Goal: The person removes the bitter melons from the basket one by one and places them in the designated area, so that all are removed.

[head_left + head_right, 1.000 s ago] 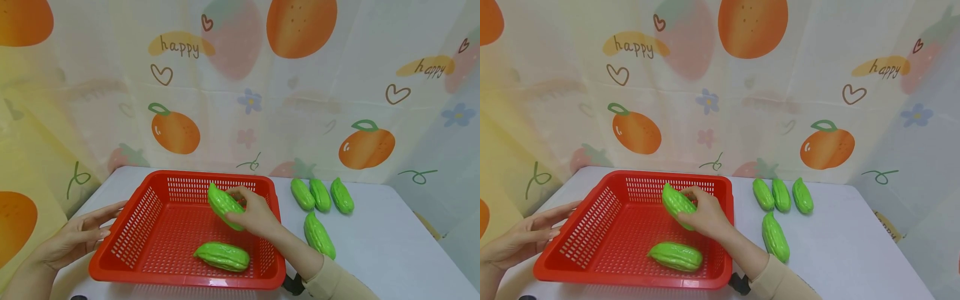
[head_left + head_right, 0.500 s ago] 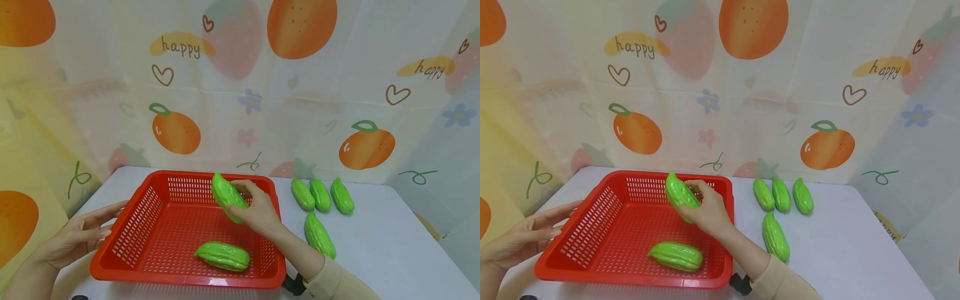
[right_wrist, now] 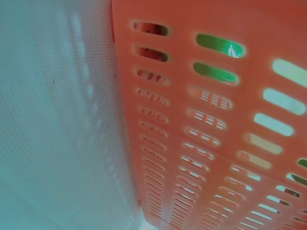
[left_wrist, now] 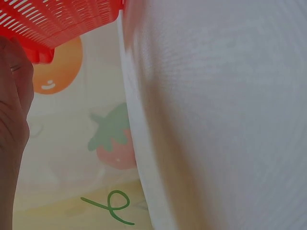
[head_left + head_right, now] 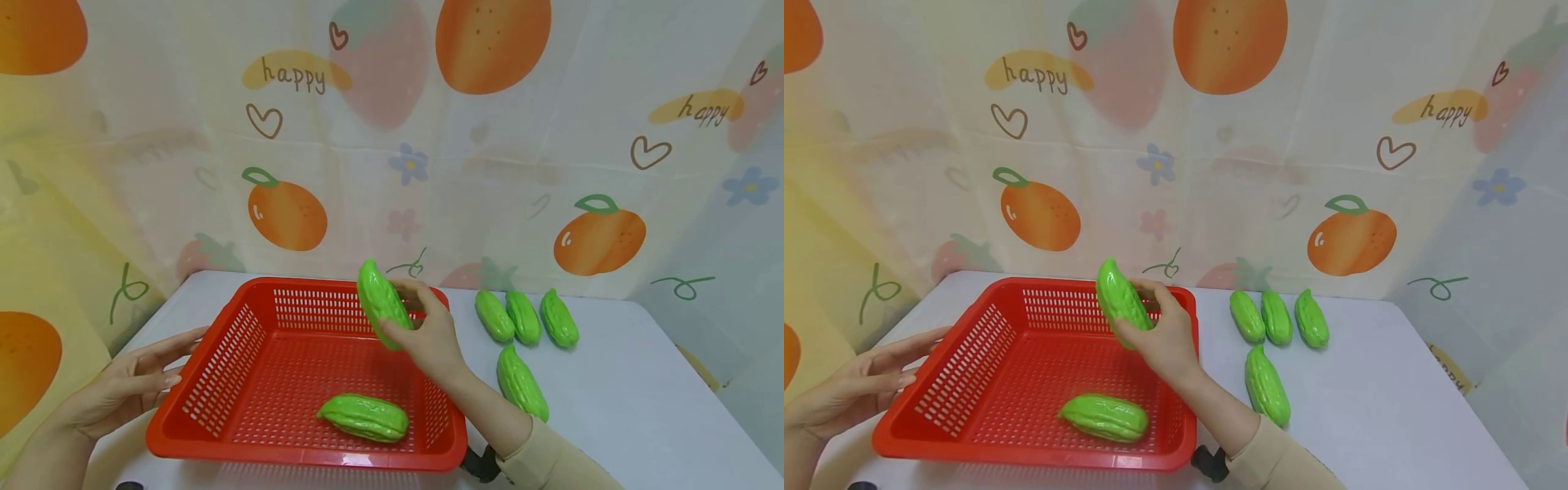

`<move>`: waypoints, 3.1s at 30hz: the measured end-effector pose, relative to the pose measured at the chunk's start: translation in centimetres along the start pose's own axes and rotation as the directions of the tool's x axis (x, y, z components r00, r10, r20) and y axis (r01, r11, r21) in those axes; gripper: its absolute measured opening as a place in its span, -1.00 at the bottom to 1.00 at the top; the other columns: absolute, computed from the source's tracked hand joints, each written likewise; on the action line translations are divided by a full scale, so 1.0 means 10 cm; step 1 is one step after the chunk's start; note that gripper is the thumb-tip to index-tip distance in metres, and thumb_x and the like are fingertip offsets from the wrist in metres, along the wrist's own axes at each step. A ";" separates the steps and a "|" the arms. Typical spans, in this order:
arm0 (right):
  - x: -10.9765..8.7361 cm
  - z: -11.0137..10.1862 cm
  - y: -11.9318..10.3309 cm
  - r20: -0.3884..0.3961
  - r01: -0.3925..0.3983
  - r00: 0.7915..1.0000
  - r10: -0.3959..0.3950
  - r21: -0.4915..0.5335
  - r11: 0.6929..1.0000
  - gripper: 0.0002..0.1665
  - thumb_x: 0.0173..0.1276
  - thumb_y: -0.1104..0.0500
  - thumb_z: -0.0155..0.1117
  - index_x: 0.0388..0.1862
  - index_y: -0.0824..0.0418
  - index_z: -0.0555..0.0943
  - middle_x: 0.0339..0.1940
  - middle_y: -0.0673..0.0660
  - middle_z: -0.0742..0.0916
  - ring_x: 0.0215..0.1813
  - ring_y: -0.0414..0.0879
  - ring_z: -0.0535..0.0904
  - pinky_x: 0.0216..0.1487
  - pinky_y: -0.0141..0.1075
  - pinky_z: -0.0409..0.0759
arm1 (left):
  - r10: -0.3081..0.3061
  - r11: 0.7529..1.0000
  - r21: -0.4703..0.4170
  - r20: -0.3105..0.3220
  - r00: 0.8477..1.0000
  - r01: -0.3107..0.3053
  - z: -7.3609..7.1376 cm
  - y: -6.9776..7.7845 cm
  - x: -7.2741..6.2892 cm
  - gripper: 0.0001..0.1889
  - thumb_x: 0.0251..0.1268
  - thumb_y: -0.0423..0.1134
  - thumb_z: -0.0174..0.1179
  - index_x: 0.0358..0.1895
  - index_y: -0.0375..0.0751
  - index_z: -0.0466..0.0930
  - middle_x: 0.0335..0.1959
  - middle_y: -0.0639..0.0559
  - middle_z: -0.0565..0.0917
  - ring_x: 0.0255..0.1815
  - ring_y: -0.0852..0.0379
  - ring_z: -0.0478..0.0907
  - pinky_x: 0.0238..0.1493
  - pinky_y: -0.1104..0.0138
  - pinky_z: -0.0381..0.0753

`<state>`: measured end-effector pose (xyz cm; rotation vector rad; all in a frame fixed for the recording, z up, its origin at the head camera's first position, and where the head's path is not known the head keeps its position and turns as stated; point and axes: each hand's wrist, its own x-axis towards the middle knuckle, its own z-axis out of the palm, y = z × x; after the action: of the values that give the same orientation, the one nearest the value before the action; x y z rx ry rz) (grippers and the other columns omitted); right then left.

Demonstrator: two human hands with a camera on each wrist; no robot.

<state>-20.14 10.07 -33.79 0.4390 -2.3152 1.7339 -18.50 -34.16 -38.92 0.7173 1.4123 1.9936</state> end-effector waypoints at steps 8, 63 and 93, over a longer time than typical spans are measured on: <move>0.02 -0.05 0.01 -0.057 0.024 0.998 -0.020 0.068 0.997 -0.30 0.19 0.26 0.45 0.31 -0.06 0.49 0.14 0.09 0.67 0.12 -0.03 0.58 -0.11 -0.34 0.67 | 0.006 0.999 -0.038 0.034 0.999 -0.005 0.03 0.01 0.01 -0.29 0.45 -0.59 -0.48 0.60 -0.01 -0.03 0.52 0.14 0.35 0.37 0.02 0.51 0.25 0.11 0.61; -0.23 -0.80 0.07 -0.214 -0.124 0.968 0.134 0.058 0.991 -0.34 0.23 0.20 0.45 0.30 -0.06 0.48 0.10 -0.13 0.64 0.07 -0.13 0.53 -0.14 -0.48 0.59 | 0.003 1.000 -0.016 0.017 1.000 -0.003 -0.01 -0.02 0.00 -0.30 0.45 -0.59 -0.45 0.59 0.02 0.01 0.52 0.17 0.36 0.37 0.02 0.52 0.23 0.13 0.63; -0.40 -1.26 0.30 -0.285 -0.171 0.949 0.134 -0.107 0.980 -0.33 0.28 0.17 0.41 0.36 0.04 0.42 -0.02 -0.28 0.58 -0.01 -0.30 0.50 -0.15 -0.54 0.53 | -0.019 0.993 -0.115 0.086 0.996 0.029 0.01 0.01 0.01 -0.27 0.45 -0.59 -0.51 0.60 0.07 -0.05 0.54 0.14 0.31 0.41 0.01 0.46 0.32 0.14 0.57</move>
<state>-17.63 23.42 -34.31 -0.0089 -2.2887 1.5772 -18.57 -34.03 -38.83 0.7200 1.2392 1.9850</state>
